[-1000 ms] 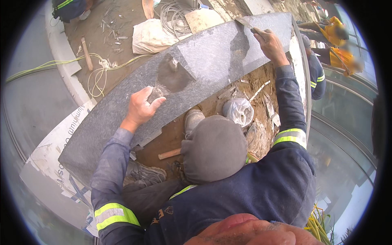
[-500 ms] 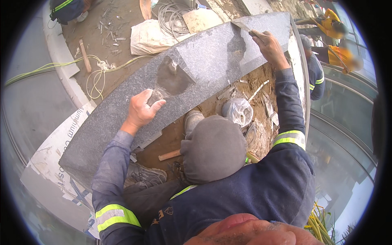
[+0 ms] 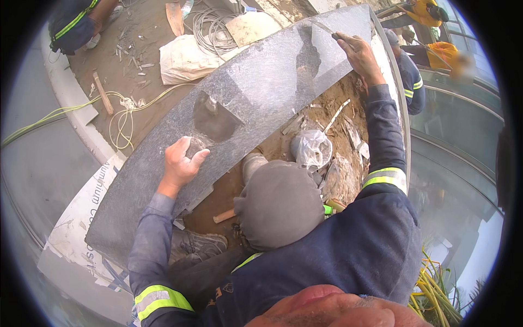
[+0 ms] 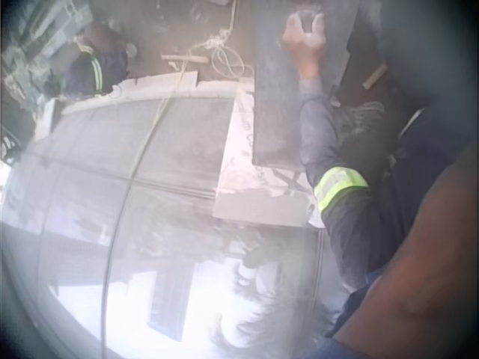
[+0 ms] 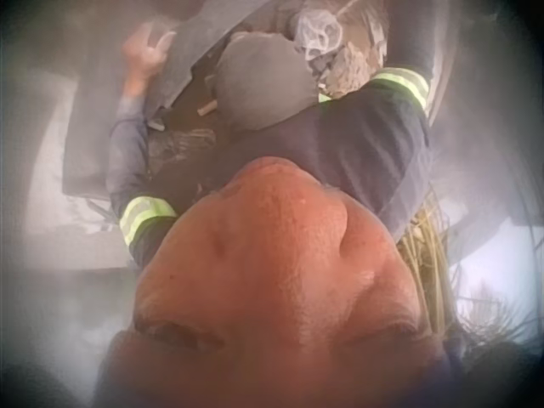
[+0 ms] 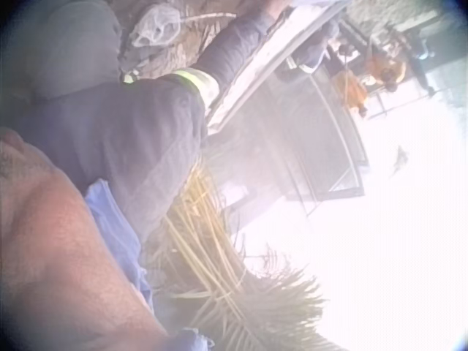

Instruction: The person applies adhesive from a tube onto a stone tile using a trowel and spreads it evenly across the surface. The person then scrapes and smooths the adhesive on the tile, preparing it for installation.

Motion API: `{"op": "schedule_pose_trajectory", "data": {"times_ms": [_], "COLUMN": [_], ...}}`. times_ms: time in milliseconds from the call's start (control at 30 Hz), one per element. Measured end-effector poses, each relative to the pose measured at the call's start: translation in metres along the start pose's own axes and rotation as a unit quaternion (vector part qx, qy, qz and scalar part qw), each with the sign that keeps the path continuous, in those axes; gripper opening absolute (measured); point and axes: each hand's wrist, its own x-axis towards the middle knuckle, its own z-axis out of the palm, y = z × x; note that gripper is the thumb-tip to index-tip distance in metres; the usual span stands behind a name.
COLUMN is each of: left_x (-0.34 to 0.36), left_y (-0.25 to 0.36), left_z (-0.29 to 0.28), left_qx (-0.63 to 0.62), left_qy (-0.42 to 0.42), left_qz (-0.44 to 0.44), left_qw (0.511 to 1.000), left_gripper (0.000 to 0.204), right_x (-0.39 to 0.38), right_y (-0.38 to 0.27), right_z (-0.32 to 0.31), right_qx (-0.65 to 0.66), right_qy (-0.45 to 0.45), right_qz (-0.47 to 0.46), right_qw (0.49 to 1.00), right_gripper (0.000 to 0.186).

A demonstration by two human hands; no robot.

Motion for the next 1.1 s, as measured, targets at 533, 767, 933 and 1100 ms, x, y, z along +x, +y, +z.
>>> {"op": "schedule_pose_trajectory", "data": {"times_ms": [533,767,933,1100], "left_x": [0.002,0.0,0.0,-0.003], "left_y": [-0.001,-0.003,-0.007,-0.008], "left_z": [0.001,0.0,0.005,0.001], "left_qx": [-0.01,-0.009,-0.013,-0.01], "left_qy": [-0.004,0.0,0.007,0.002], "left_qz": [0.008,0.009,0.017,0.004], "left_qw": [1.0,1.0,1.0,1.0], "left_gripper": [0.034,0.035,0.037,0.039], "right_x": [0.01,0.006,0.021,-0.003], "right_y": [0.018,0.023,0.034,-0.004], "right_z": [0.048,0.023,0.03,0.043], "right_qx": [-0.052,0.035,0.01,-0.027], "right_qy": [0.053,0.052,0.096,0.02], "right_qz": [0.038,0.024,0.079,0.048], "right_qw": [0.997,0.998,0.992,0.998], "right_gripper": [0.041,0.037,0.038,0.039]}}
